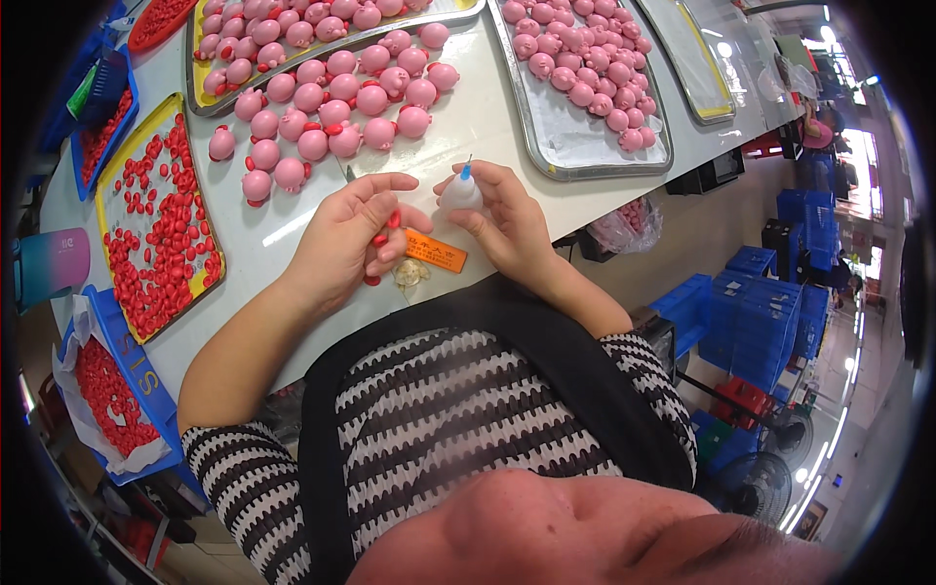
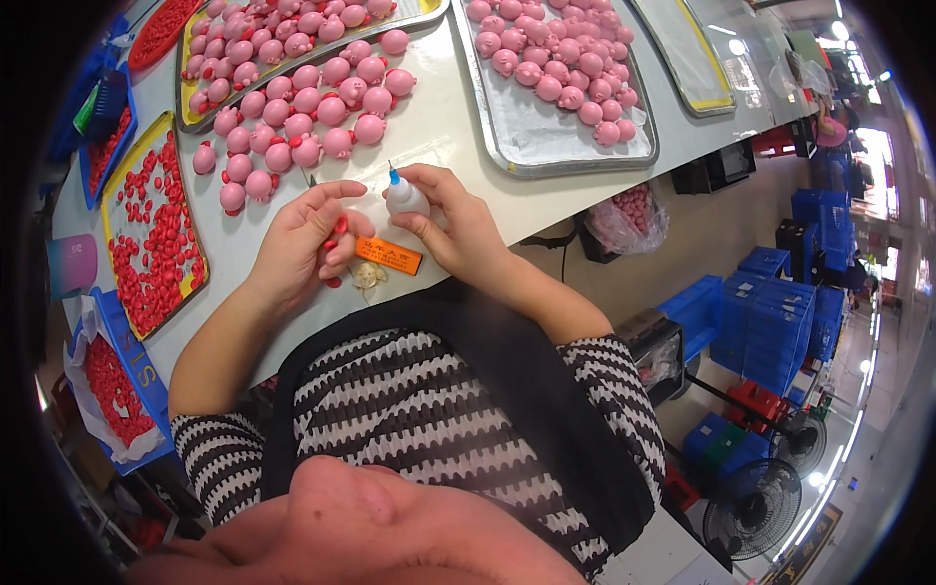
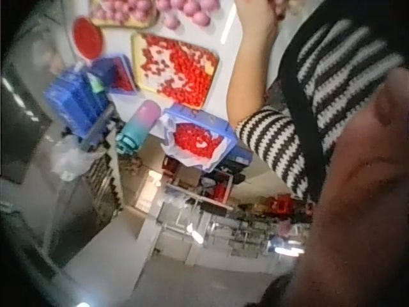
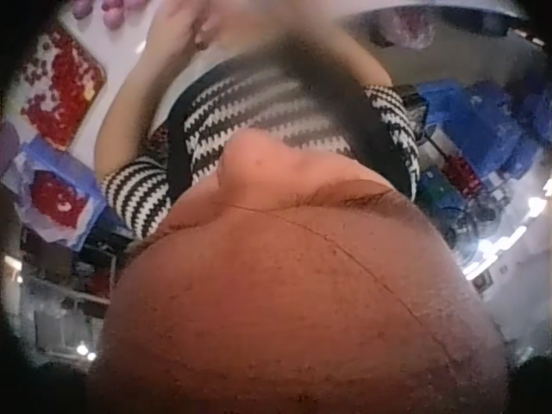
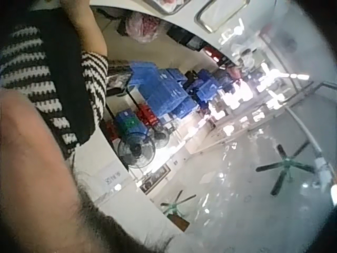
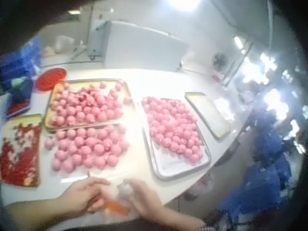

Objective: The person assembles figurines by applying glue from a bottle to small red parts and attaching them onto pink spheres by hand.

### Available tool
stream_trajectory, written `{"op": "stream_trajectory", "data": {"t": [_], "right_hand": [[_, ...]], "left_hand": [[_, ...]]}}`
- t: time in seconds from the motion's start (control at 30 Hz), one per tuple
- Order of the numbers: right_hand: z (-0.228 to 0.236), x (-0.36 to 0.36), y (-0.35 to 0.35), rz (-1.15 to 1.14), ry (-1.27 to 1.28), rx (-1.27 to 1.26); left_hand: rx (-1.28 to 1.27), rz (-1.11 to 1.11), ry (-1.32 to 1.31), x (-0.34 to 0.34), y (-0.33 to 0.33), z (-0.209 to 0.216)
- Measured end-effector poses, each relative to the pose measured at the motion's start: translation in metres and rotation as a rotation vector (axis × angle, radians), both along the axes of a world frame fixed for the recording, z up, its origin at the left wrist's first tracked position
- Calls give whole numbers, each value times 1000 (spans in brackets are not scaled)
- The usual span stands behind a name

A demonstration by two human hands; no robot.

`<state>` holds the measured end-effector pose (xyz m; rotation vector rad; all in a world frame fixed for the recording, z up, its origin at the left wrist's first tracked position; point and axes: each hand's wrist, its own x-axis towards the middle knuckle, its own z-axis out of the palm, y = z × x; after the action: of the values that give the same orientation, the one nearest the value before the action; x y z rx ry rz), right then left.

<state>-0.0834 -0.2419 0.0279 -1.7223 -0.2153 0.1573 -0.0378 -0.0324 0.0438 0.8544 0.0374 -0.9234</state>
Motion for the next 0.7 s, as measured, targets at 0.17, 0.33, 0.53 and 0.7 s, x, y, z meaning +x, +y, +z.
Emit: {"op": "stream_trajectory", "data": {"t": [0.17, 0.33, 0.53, 0.7], "right_hand": [[-1, 2, 2, 1, 1, 10], [-2, 2, 2, -18, 29, 10], [-6, 3, 2, -19, -9, -28], [-4, 2, 3, -16, 8, -12]], "left_hand": [[-141, -53, 9, 2, 10, -18], [-30, 181, 203, 5, -4, 3], [25, 121, 58, 2, -2, 0], [10, 39, 25, 4, 4, -4]]}}
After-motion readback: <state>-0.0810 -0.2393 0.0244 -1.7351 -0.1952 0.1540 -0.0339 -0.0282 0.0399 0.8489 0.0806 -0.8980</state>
